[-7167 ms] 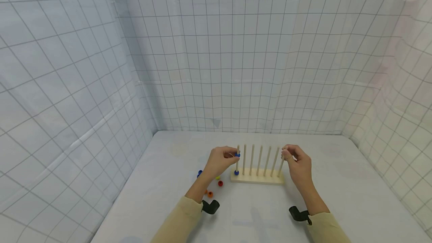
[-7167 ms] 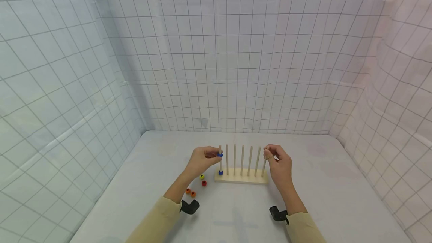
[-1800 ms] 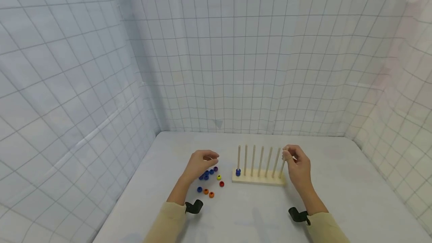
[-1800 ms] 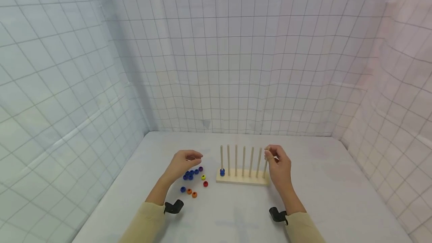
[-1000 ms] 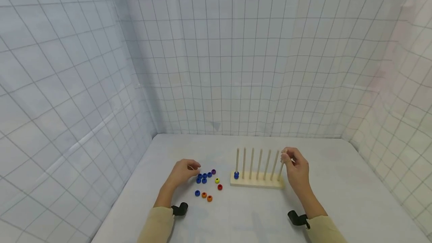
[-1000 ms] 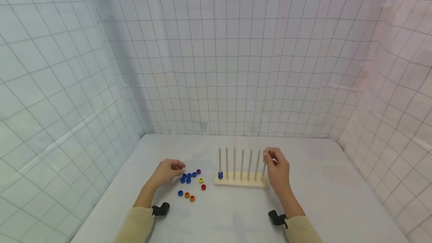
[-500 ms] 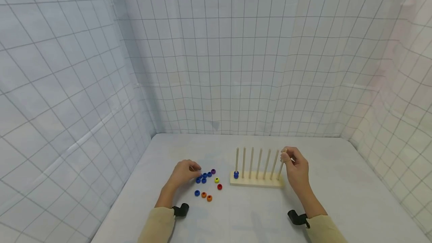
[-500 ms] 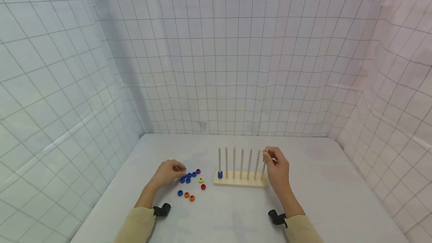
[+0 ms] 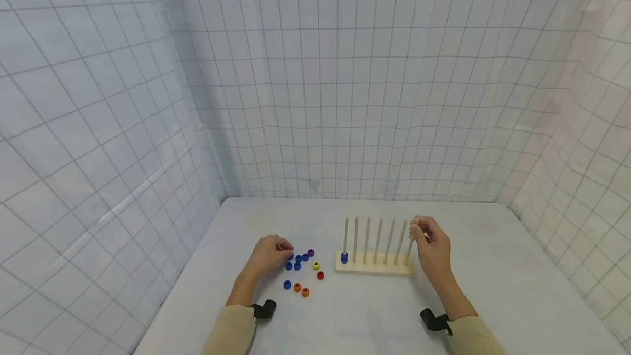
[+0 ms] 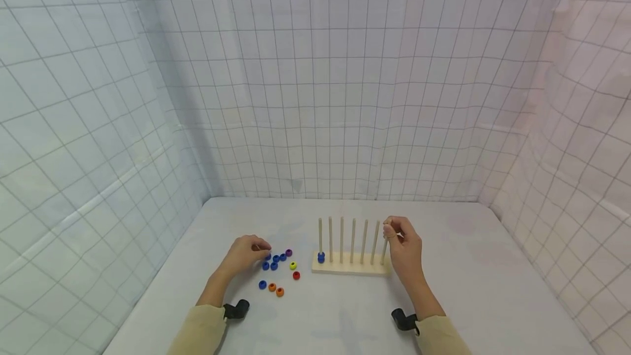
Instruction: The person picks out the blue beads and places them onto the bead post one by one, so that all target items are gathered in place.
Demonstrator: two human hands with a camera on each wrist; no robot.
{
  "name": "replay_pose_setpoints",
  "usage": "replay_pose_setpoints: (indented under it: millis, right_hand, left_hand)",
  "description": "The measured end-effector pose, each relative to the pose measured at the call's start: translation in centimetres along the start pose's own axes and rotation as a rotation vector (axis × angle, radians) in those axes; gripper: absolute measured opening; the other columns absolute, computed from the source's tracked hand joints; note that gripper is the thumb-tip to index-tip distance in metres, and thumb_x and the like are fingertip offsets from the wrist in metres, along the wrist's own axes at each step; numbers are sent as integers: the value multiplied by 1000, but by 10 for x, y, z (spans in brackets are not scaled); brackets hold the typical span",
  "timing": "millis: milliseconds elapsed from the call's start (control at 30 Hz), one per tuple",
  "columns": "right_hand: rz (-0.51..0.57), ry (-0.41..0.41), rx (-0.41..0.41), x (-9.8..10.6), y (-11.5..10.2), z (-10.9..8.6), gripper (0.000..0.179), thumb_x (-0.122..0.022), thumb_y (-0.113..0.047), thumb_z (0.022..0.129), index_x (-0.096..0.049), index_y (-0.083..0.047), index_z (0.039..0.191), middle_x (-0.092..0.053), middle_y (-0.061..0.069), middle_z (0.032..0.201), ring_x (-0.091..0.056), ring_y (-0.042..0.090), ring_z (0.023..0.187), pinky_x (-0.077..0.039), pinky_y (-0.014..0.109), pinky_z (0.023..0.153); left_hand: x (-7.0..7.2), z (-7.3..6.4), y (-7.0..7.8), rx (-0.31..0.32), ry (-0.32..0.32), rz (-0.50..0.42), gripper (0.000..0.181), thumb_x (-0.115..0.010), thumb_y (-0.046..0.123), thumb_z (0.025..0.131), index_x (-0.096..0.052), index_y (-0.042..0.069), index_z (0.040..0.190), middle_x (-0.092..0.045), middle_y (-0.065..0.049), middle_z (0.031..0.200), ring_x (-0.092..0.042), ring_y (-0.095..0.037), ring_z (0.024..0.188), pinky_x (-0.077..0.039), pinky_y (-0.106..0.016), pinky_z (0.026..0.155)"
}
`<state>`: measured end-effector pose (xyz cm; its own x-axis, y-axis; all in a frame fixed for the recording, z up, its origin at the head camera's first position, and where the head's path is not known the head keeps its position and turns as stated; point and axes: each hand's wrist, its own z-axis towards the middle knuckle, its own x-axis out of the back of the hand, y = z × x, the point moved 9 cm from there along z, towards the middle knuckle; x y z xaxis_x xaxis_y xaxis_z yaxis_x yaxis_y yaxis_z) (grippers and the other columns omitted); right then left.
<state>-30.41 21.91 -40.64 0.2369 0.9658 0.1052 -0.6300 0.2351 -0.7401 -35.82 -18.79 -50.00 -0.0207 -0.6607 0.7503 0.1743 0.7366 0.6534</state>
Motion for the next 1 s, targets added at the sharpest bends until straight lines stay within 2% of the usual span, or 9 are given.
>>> replay_pose_setpoints:
  millis: [333,633,1000]
  right_hand:
    - [-25,6,-14,1,-2,-1,5,-61,6,97,-61,8,101,-57,21,84,-55,23,75,-46,19,61]
    - [-38,4,-11,0,-5,-1,5,-62,8,96,-62,8,101,-58,20,84,-55,22,75,-46,19,60]
    - [-25,6,-17,0,-4,0,4,-62,4,97,-62,7,99,-57,19,84,-55,22,75,-45,20,59]
  left_hand:
    - [-2,-1,-1,2,-41,3,16,-81,11,84,-78,12,99,-64,4,88,-58,-15,81,-52,-33,71]
    - [-3,1,-4,-4,-26,22,15,-83,10,80,-78,13,94,-63,4,88,-57,-15,81,-51,-33,71]
    - [-2,0,-3,10,-32,23,16,-82,9,82,-78,12,97,-64,3,90,-58,-15,82,-51,-34,72]
